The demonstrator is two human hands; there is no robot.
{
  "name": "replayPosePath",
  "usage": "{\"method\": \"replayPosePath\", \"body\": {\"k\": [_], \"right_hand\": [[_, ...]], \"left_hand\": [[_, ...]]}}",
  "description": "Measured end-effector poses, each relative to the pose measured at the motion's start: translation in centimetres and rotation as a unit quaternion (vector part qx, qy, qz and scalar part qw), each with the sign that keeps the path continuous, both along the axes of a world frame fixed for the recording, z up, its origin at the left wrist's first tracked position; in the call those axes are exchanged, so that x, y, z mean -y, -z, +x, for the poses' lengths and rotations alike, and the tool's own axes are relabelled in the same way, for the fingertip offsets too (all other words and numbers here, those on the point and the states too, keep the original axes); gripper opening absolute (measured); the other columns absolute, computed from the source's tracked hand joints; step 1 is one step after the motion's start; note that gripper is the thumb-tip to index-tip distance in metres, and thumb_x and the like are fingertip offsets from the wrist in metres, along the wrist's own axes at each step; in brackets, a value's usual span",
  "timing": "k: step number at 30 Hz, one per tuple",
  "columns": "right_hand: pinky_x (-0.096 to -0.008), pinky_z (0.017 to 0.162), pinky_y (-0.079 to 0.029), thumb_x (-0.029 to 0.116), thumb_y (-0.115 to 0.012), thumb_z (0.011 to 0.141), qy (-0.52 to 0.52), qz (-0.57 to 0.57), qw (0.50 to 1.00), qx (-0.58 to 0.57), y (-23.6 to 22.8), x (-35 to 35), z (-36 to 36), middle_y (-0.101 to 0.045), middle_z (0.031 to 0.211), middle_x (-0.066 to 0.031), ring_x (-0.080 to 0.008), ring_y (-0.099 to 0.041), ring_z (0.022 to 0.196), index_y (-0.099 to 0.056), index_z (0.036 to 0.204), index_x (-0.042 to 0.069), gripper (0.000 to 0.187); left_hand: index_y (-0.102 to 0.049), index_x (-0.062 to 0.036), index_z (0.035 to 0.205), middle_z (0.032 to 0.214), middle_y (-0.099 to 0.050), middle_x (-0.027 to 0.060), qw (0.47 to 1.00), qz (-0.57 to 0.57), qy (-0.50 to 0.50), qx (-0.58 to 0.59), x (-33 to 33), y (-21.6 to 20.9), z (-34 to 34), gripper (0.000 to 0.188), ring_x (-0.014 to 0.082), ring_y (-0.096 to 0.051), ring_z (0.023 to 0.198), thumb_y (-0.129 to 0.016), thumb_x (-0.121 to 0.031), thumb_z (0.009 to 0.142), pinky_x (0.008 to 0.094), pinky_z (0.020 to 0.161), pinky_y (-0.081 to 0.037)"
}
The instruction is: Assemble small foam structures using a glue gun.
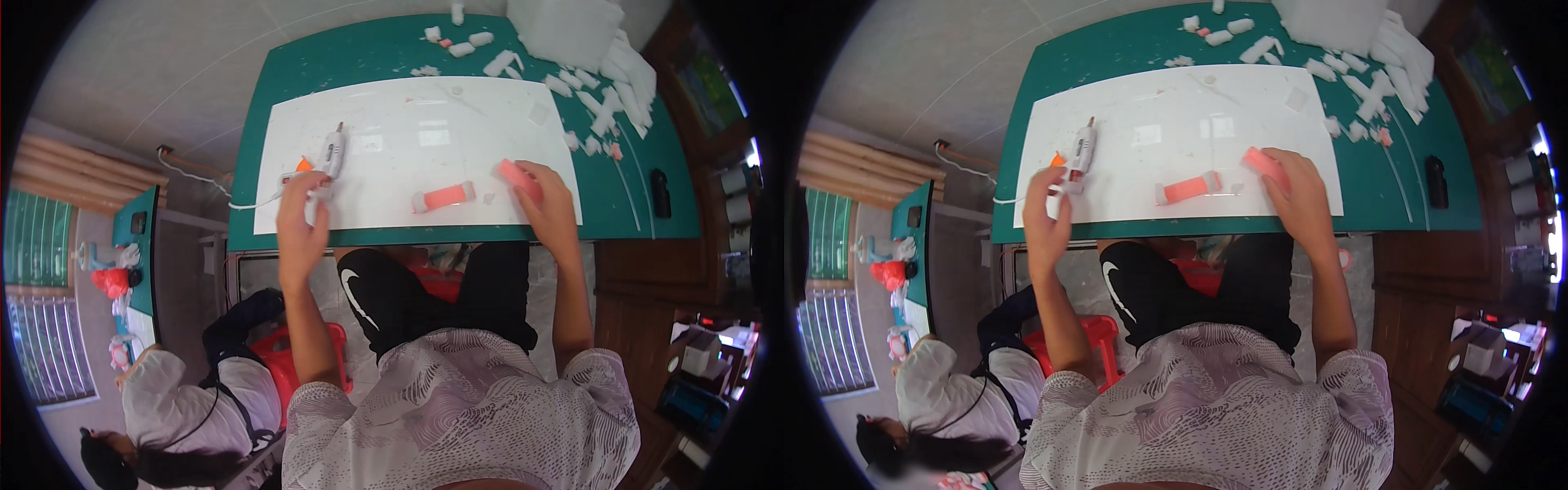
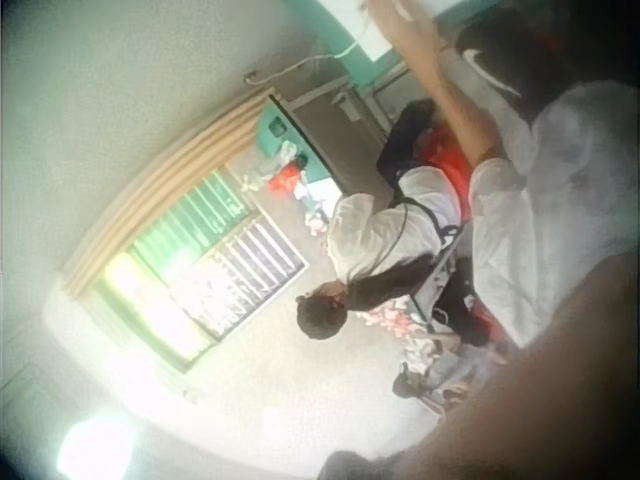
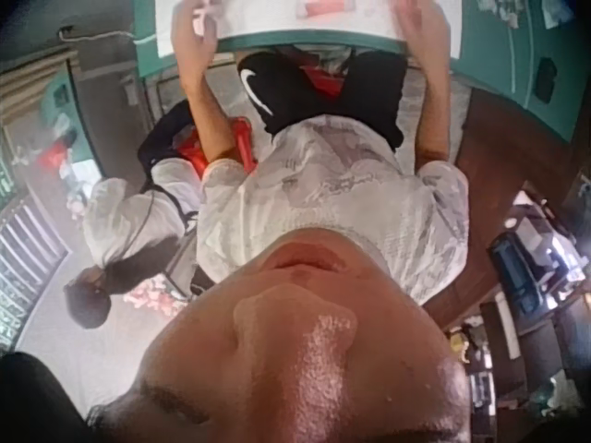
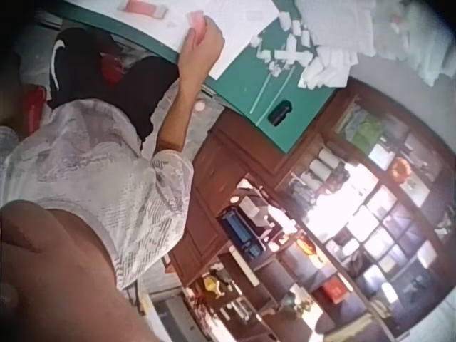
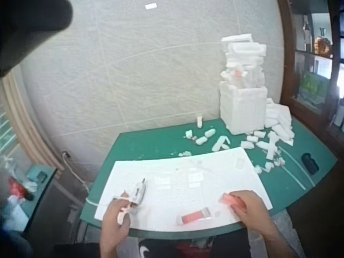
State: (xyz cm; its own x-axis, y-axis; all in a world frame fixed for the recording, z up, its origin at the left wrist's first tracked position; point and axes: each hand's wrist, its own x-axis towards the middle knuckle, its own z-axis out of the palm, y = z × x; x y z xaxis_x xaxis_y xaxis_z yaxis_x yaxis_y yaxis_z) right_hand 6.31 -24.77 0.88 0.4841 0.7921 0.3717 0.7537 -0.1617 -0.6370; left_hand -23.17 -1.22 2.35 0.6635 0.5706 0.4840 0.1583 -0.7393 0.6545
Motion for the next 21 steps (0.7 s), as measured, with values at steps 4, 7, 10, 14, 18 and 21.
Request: {"method": "replayPosePath", "body": {"k": [4,7,10,14,18,21], "right_hand": [[-0.0287,0.088,-0.047,0.007,-0.060,0.090,0.017,0.052,0.962,-0.267,-1.5,0.7,-0.4,-0.064,0.111,-0.0126,-0.0192,-0.061,0.101,-0.055,0.121,0.000,0.032],[-0.0255,0.087,-0.046,0.008,-0.057,0.093,-0.085,0.140,0.903,-0.397,-0.5,0.4,0.0,-0.063,0.110,-0.0118,-0.0140,-0.060,0.100,-0.050,0.126,0.001,0.034],[-0.0258,0.085,-0.048,0.009,-0.053,0.097,-0.127,0.126,0.836,-0.519,-0.8,-0.5,-0.1,-0.063,0.113,-0.0140,-0.0167,-0.063,0.096,-0.048,0.124,0.000,0.029],[-0.0263,0.084,-0.050,0.009,-0.051,0.098,-0.132,0.145,0.789,-0.583,-2.0,0.1,0.0,-0.063,0.112,-0.0150,-0.0188,-0.064,0.097,-0.049,0.122,-0.001,0.026],[-0.0260,0.084,-0.051,0.009,-0.052,0.099,-0.145,0.137,0.776,-0.599,-2.0,0.0,0.0,-0.064,0.111,-0.0150,-0.0195,-0.065,0.098,-0.050,0.121,-0.003,0.025],[-0.0253,0.084,-0.051,0.009,-0.052,0.098,-0.151,0.137,0.778,-0.594,-1.9,-0.6,-0.8,-0.064,0.110,-0.0135,-0.0172,-0.065,0.098,-0.051,0.120,-0.003,0.025]], "left_hand": [[-0.057,-0.0060,0.124,0.127,-0.055,0.0183,0.963,0.200,-0.080,-0.164,-3.6,-0.6,-1.7,0.056,0.0364,-0.055,0.111,-0.051,0.013,0.071,0.0405,0.091,-0.045],[-0.057,-0.0069,0.124,0.127,-0.054,0.0188,0.958,0.169,-0.034,-0.230,-6.3,0.2,-2.1,0.058,0.0376,-0.051,0.117,-0.051,0.012,0.069,0.0426,0.096,-0.043],[-0.057,-0.0089,0.124,0.121,-0.056,0.0156,0.959,0.140,0.003,-0.245,-7.7,0.9,-2.4,0.058,0.0354,-0.051,0.115,-0.055,0.009,0.069,0.0429,0.094,-0.043],[-0.058,-0.0062,0.118,0.108,-0.054,0.0138,0.926,0.169,-0.022,-0.338,-7.7,-0.1,-0.5,0.053,0.0330,-0.052,0.101,-0.059,0.006,0.067,0.0435,0.090,-0.043],[-0.059,-0.0033,0.114,0.117,-0.055,0.0152,0.952,0.188,-0.013,-0.242,-7.0,-0.3,-0.7,0.044,0.0331,-0.055,0.093,-0.058,0.004,0.070,0.0433,0.084,-0.046],[-0.059,-0.0018,0.112,0.120,-0.058,0.0170,0.982,0.137,0.023,-0.131,-5.0,-1.7,-0.6,0.037,0.0329,-0.058,0.089,-0.059,-0.001,0.075,0.0414,0.081,-0.048]]}}
